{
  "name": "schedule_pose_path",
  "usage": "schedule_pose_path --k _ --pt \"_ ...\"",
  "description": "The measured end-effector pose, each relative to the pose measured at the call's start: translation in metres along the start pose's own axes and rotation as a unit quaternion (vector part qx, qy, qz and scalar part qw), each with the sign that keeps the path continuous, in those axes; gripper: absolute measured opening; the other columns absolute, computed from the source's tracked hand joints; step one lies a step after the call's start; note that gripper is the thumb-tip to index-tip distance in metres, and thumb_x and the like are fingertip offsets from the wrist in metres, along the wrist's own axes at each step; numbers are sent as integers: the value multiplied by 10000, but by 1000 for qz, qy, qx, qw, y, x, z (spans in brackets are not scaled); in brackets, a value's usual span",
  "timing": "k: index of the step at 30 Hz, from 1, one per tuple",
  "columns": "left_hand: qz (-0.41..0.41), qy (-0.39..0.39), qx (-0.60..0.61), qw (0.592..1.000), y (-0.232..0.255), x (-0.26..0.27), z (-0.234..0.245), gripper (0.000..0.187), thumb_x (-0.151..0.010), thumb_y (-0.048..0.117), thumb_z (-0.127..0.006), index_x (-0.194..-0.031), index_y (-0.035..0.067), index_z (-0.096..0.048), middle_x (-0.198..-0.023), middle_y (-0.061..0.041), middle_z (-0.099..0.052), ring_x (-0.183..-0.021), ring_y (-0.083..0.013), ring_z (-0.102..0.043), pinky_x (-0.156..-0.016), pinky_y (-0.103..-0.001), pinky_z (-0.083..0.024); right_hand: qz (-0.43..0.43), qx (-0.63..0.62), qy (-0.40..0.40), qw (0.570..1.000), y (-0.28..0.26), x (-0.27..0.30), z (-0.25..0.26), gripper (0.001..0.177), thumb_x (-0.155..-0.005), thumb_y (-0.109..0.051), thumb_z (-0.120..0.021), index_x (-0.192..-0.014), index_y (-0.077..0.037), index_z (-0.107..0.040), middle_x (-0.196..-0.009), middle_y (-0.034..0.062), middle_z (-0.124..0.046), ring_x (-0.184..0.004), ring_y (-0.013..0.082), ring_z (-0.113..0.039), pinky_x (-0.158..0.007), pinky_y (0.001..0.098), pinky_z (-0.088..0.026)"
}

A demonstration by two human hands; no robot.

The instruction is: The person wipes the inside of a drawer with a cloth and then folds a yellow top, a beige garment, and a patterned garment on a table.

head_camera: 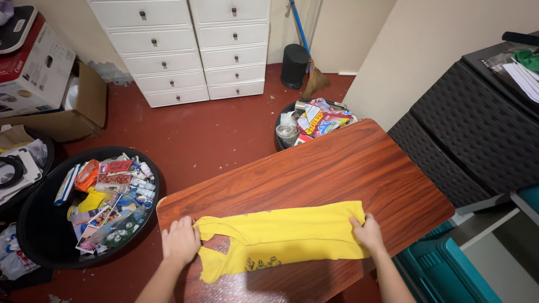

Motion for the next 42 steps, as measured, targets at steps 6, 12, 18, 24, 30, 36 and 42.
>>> schedule_pose_path --k 6,12,18,24,30,36,42 --pt "-38 175 60 982 34 29 8 527 -868 393 -577 -1313 115 -538 -1373 -126 -510 -1310 -294 -443 -1040 -542 -336 45 -53 16 997 -53 22 42 606 -848 -133 -771 -1378 -12 -503 -1263 205 -662 -1178 315 -646 -983 404 -516" --pt "-212 212 280 912 112 78 10 457 -854 291 -706 -1257 92 -620 -1391 -152 -548 -1322 -366 -478 -1118 -536 -330 81 -146 -96 981 -182 85 70 764 -809 4 -736 -1496 -139 -434 -1265 106 -560 -1220 238 -585 -968 344 -535" --pt "-126 132 238 954 119 122 1 709 -675 182 -792 -1333 60 -559 -1402 -171 -522 -1276 -371 -485 -1047 -490 -397 202 -202 -98 953 -286 149 45 721 -787 41 -684 -1460 -123 -486 -984 58 -594 -894 173 -637 -785 312 -541" --pt "-18 175 257 950 39 135 -57 662 -661 159 -790 -1274 44 -567 -1208 -187 -565 -1113 -394 -542 -941 -489 -476 223 -150 -47 962 -301 159 44 678 -766 40 -693 -1403 -128 -534 -919 53 -631 -861 160 -663 -746 313 -538" --pt "249 137 463 839 -13 123 -90 396 -888 202 -732 -1240 31 -668 -1106 -191 -749 -1003 -298 -763 -937 -376 -580 163 -120 -10 979 -262 129 35 649 -797 27 -667 -1418 -131 -562 -983 62 -684 -854 203 -691 -776 327 -560" --pt "158 284 715 620 -41 100 -92 446 -916 5 -642 -1328 -49 -478 -1231 -150 -653 -1117 -199 -687 -951 -312 -545 79 -178 -22 981 -201 81 65 689 -818 69 -682 -1473 -52 -507 -1070 158 -699 -937 238 -707 -799 357 -592" --pt "69 112 819 558 -40 59 -111 316 -933 3 -628 -1242 -49 -673 -1118 -159 -748 -1026 -209 -696 -873 -283 -551 41 -358 -37 932 -131 46 69 614 -856 80 -676 -1447 1 -528 -1266 189 -682 -1075 252 -700 -853 359 -598"
Point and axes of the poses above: each hand's wrist, its own x-axis away from the middle knuckle, its own z-axis out of the back of the hand, y = z × x, the point moved 5 cm from there along -x, towards the middle knuckle
